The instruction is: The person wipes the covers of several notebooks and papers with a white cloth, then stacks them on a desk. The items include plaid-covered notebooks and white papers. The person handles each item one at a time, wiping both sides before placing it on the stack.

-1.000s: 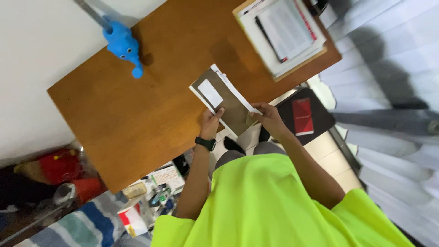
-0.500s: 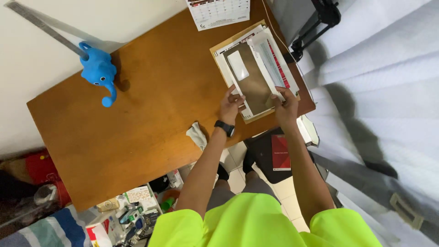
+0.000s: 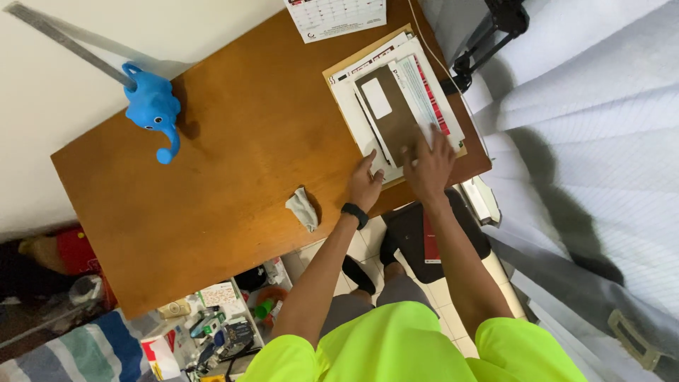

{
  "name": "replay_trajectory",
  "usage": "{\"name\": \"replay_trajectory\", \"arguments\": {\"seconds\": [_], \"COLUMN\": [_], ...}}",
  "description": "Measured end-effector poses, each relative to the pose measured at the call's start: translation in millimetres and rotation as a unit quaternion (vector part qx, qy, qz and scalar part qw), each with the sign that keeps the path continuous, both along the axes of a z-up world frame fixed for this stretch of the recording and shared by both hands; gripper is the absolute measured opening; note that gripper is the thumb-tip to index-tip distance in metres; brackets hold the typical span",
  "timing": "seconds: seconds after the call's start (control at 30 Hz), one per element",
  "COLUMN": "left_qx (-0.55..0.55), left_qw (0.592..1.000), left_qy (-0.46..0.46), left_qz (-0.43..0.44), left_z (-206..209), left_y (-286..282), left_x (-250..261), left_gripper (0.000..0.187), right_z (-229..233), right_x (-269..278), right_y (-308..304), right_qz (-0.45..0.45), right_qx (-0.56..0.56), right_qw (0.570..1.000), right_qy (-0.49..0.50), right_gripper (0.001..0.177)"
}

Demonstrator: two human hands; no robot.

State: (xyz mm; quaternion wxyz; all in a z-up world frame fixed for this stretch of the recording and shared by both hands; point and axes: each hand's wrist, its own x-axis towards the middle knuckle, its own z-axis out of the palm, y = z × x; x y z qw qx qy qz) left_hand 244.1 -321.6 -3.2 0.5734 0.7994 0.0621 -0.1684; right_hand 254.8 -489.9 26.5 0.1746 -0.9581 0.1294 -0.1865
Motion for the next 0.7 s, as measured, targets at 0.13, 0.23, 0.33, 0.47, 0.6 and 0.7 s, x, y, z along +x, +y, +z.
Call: {"name": "replay_trajectory", "arguments": {"seconds": [0.13,0.23,0.33,0.47,0.6,0.7], "left_qx": [0.035,0.022,0.016,0.001,-0.001,-0.003], "left_qw": [0.995,0.999,0.999,0.991,0.976,0.963], "left_qy": [-0.089,-0.047,-0.011,0.1,0.174,0.243], "left_qz": [0.012,-0.003,-0.027,-0.084,-0.133,-0.117], "left_z": [19.3,34.1,23.1,3.2,-26.2,-65.6], "left_y": [14.0,38.7,68.4,111.8,159.2,182.3], "left_x": [-24.8,-69.3,-123.3,-205.1,-297.9,-353.4], "left_gripper": [0.05,0.046,0.043,0.033,0.033,0.035], "right_z": [-8.0,-4.6,6.0,-6.8,-90.9,-117.6], "right_x": [-11.1,-20.4,-49.2,-141.1,-277.9,-364.4], "right_y": [5.4,13.9,25.5,34.6,43.1,45.6], "right_qz": [0.102,0.095,0.077,0.039,-0.009,-0.033], "right_qx": [-0.003,-0.015,0.024,0.073,0.057,0.065], "right_qw": [0.993,0.994,0.997,0.996,0.993,0.974], "right_qy": [0.062,0.042,0.009,0.04,0.104,0.216], "right_gripper": [0.047,0.041,0.036,0.036,0.029,0.024]}}
